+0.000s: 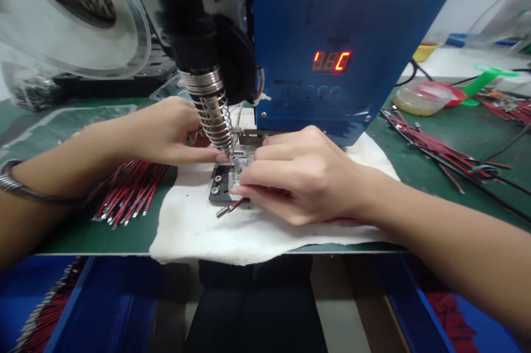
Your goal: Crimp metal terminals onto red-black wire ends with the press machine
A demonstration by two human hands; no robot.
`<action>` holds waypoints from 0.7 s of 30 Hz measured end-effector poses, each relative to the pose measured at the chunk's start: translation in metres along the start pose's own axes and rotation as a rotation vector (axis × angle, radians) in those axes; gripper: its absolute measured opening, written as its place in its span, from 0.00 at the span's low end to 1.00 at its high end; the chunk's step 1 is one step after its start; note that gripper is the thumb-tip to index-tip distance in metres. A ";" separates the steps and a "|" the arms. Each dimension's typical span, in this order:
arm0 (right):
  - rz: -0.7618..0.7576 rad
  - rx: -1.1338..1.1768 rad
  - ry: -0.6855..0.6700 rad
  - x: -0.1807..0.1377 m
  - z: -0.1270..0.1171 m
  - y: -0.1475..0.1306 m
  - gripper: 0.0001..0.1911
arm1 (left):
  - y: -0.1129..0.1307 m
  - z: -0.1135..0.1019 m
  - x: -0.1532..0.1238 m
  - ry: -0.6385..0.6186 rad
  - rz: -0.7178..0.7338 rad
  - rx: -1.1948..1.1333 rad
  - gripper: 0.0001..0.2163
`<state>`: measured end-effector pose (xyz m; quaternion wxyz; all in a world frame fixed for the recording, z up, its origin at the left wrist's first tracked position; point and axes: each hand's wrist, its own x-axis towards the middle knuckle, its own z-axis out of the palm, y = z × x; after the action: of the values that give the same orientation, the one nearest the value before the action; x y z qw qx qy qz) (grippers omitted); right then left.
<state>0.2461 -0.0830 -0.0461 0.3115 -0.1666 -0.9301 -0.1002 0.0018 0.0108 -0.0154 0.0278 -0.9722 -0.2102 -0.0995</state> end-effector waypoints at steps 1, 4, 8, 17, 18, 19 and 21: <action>0.001 0.003 0.007 0.000 0.000 0.000 0.03 | 0.000 0.000 0.000 -0.019 -0.005 0.014 0.28; -0.008 0.008 0.013 -0.001 -0.002 0.001 0.03 | -0.002 -0.002 0.000 -0.039 -0.012 0.067 0.28; -0.006 0.003 0.019 0.002 -0.003 0.001 0.05 | -0.005 -0.007 -0.001 -0.023 0.018 0.111 0.28; -0.017 0.003 0.015 0.002 -0.003 0.000 0.07 | -0.004 -0.016 -0.003 0.040 0.051 0.062 0.26; -0.019 0.003 0.023 0.002 -0.003 0.000 0.07 | -0.003 -0.015 -0.003 0.026 0.055 0.079 0.26; -0.022 0.000 0.031 0.002 -0.003 0.000 0.07 | -0.003 -0.014 -0.003 0.011 0.056 0.099 0.26; -0.030 -0.003 0.040 0.002 -0.002 0.001 0.08 | -0.003 -0.013 -0.003 -0.006 0.059 0.136 0.27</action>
<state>0.2460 -0.0827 -0.0430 0.3281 -0.1509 -0.9260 -0.1096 -0.0043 0.0107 -0.0034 0.0961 -0.9741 -0.1878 -0.0811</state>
